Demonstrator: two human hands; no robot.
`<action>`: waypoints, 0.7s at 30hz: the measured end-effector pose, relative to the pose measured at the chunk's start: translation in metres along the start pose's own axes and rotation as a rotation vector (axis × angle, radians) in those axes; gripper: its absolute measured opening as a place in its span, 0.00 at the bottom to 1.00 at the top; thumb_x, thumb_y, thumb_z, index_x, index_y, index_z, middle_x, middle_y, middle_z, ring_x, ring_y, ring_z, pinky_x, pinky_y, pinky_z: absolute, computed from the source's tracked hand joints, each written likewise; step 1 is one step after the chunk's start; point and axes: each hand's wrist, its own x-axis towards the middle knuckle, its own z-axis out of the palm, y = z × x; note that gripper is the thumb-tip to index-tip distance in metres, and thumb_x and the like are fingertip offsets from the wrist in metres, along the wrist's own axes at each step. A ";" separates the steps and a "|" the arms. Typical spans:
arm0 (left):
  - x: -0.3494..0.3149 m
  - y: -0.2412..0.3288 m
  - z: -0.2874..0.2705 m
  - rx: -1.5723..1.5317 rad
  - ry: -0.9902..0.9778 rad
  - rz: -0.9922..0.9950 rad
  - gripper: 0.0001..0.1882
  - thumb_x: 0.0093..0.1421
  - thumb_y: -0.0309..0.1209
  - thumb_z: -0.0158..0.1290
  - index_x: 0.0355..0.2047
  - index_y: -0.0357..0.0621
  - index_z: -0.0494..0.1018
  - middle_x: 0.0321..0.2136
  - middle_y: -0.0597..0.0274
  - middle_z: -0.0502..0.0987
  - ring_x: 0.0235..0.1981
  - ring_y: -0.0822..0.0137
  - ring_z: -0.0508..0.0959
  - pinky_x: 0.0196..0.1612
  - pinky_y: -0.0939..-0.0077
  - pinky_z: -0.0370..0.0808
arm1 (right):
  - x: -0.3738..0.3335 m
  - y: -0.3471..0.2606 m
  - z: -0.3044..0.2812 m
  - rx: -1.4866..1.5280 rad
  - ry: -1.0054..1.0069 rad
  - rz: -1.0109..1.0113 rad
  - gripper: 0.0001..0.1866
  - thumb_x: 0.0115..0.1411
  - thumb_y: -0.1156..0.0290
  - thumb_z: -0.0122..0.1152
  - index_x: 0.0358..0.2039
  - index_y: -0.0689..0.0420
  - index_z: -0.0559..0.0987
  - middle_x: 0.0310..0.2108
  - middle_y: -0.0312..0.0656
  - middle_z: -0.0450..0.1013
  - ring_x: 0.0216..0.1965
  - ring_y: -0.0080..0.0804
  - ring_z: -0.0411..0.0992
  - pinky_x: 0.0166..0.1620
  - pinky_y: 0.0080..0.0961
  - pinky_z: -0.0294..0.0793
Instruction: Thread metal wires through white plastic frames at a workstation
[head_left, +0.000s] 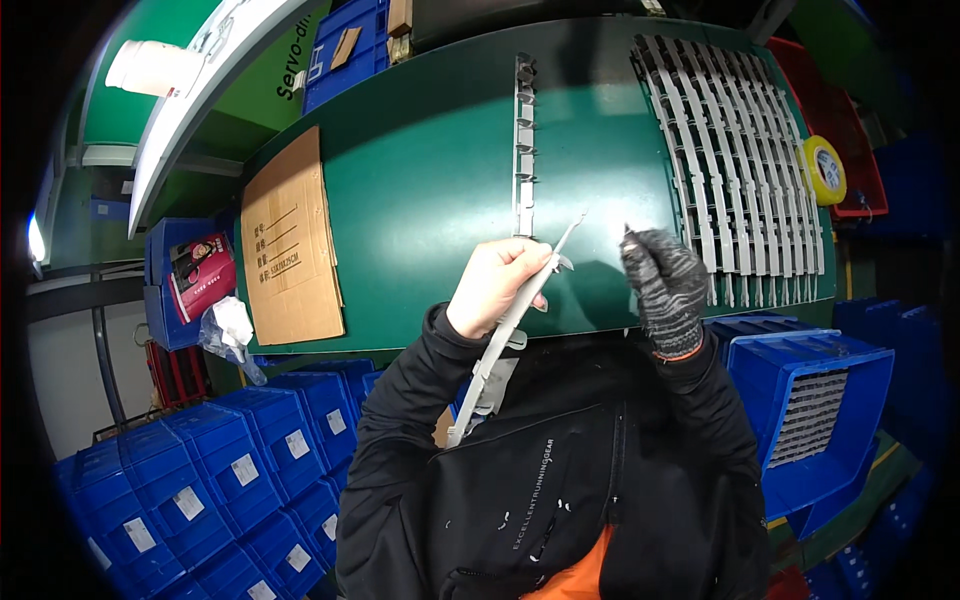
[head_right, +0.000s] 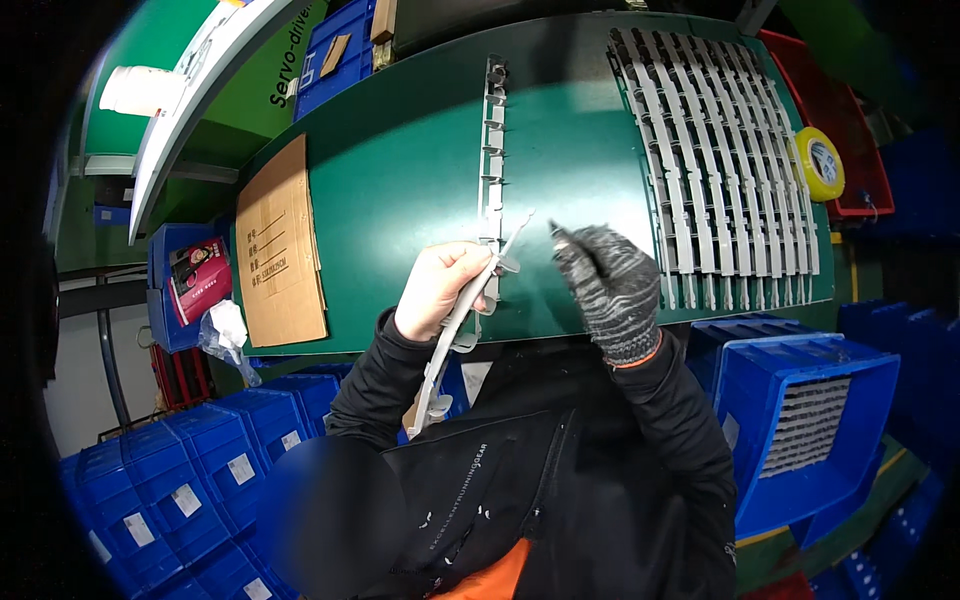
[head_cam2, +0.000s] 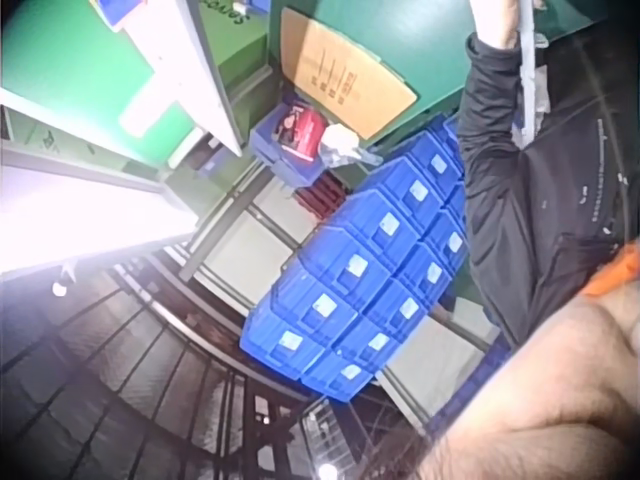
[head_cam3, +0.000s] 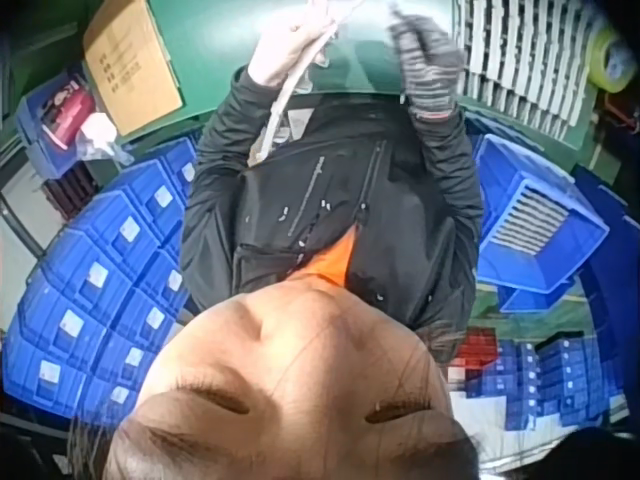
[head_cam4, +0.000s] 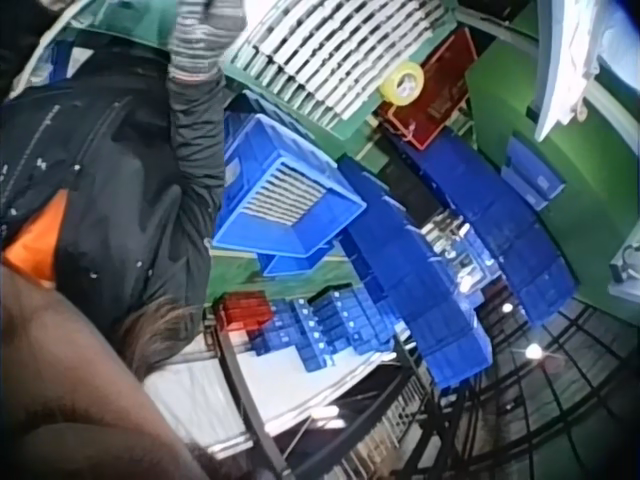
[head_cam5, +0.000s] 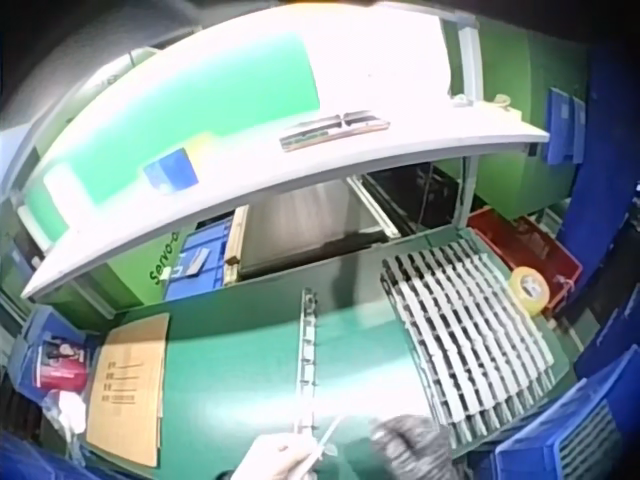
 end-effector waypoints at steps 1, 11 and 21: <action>0.000 0.000 0.000 0.000 -0.007 -0.001 0.13 0.58 0.34 0.48 0.31 0.34 0.73 0.20 0.66 0.72 0.15 0.78 0.72 0.20 0.86 0.71 | -0.001 0.001 0.002 -0.005 -0.148 -0.063 0.07 0.53 0.72 0.58 0.26 0.63 0.76 0.16 0.38 0.69 0.17 0.22 0.65 0.21 0.21 0.63; 0.000 0.001 0.003 -0.107 -0.039 0.020 0.13 0.59 0.35 0.49 0.31 0.34 0.71 0.19 0.66 0.71 0.14 0.78 0.71 0.20 0.86 0.71 | -0.008 0.008 0.018 -0.260 -0.363 -0.218 0.10 0.49 0.66 0.61 0.30 0.58 0.78 0.19 0.45 0.70 0.21 0.40 0.69 0.24 0.31 0.66; 0.002 -0.002 0.003 -0.151 -0.063 0.045 0.13 0.59 0.35 0.49 0.30 0.34 0.71 0.19 0.65 0.72 0.14 0.78 0.71 0.20 0.85 0.72 | -0.007 0.008 0.015 -0.254 -0.374 -0.165 0.11 0.50 0.65 0.60 0.30 0.59 0.77 0.19 0.47 0.69 0.21 0.42 0.69 0.24 0.32 0.66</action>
